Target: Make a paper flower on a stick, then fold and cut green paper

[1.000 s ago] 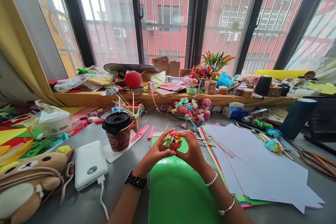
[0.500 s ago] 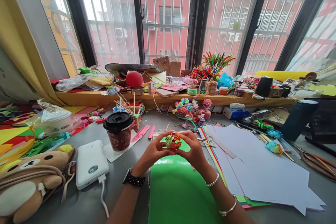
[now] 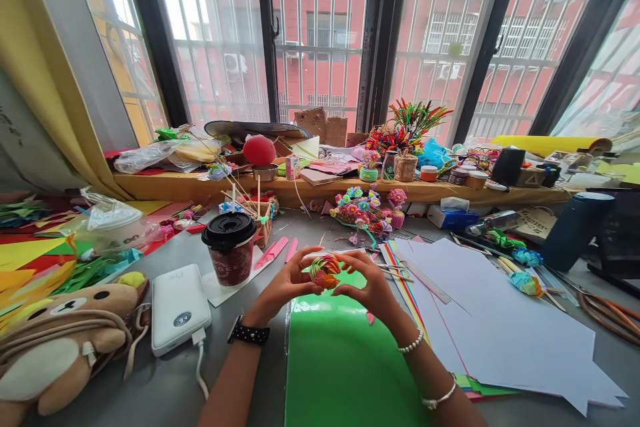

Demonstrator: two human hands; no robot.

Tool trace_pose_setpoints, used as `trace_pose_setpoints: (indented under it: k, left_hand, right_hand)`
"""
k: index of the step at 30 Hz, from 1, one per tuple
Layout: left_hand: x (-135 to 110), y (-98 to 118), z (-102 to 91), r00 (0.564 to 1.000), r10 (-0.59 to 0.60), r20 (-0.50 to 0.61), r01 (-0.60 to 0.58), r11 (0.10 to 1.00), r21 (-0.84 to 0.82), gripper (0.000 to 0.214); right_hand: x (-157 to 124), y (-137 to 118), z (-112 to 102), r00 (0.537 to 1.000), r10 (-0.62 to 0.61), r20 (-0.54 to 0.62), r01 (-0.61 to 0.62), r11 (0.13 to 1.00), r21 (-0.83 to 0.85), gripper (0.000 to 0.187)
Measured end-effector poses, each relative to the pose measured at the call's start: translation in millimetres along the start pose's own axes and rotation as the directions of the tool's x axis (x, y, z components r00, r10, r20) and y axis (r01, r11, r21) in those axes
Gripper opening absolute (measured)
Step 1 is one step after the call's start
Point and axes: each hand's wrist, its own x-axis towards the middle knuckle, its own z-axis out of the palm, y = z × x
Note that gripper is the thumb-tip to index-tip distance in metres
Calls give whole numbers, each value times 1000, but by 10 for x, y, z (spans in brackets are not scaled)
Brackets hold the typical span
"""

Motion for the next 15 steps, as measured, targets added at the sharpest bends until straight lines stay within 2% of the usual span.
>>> trace_pose_setpoints:
  k: [3, 6, 9, 15]
  left_hand:
    - [-27, 26, -34, 994, -65, 83, 60, 997, 56, 48]
    - [-47, 48, -33, 988, -107, 108, 95, 989, 112, 51]
    - [-53, 66, -2, 995, -78, 66, 71, 991, 113, 55]
    - [-50, 63, 51, 1000, -2, -16, 5, 983, 184, 46]
  right_hand:
    - [-2, 13, -19, 999, 17, 52, -21, 998, 64, 56]
    - [-9, 11, -8, 997, 13, 76, -22, 992, 125, 50]
    - [-4, -22, -2, 998, 6, 60, -17, 982, 187, 44]
    - [13, -72, 3, 1000, 4, -13, -1, 972, 237, 37]
